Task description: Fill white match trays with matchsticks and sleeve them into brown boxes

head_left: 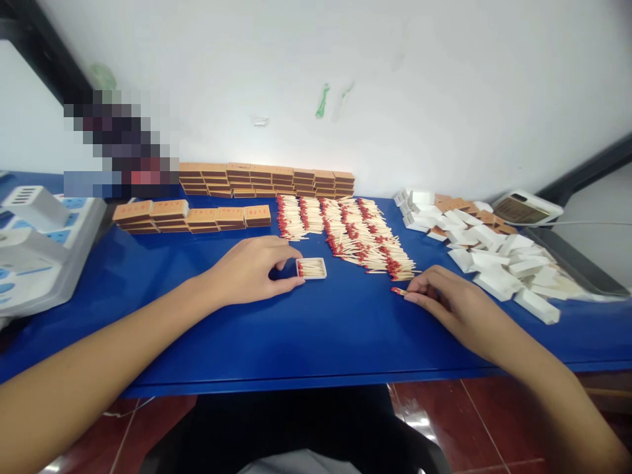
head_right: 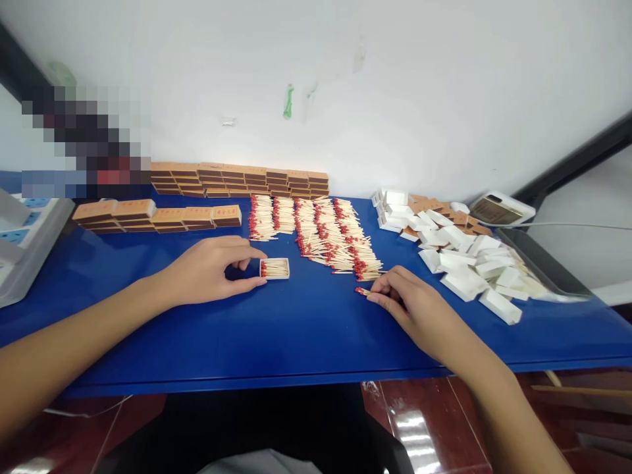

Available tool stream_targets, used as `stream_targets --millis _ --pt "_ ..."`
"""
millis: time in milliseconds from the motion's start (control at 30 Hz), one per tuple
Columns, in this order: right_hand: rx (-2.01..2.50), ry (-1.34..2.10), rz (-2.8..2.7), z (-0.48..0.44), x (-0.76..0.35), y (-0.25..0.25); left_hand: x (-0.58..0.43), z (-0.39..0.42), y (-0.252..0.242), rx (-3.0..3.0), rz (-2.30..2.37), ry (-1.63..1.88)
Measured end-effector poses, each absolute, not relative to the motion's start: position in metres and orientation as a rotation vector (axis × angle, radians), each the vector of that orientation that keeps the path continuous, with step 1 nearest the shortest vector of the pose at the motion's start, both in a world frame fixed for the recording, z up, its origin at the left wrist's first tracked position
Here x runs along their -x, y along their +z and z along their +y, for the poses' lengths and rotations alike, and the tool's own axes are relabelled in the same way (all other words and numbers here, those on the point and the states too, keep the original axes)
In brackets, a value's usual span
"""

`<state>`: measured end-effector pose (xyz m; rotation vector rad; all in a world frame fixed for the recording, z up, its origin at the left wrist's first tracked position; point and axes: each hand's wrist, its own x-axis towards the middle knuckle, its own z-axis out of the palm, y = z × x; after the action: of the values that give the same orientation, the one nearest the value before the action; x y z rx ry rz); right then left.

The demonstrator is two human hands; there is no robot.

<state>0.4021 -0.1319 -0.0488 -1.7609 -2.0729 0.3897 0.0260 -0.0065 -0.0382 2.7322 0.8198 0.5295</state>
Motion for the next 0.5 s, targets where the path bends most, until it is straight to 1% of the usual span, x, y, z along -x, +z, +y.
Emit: stream_targets --millis 500 --pt "1.735 0.337 -2.110 -0.1324 -0.3989 -0.0521 -0.0258 -0.0081 -0.0378 -2.715 0.818 0.521"
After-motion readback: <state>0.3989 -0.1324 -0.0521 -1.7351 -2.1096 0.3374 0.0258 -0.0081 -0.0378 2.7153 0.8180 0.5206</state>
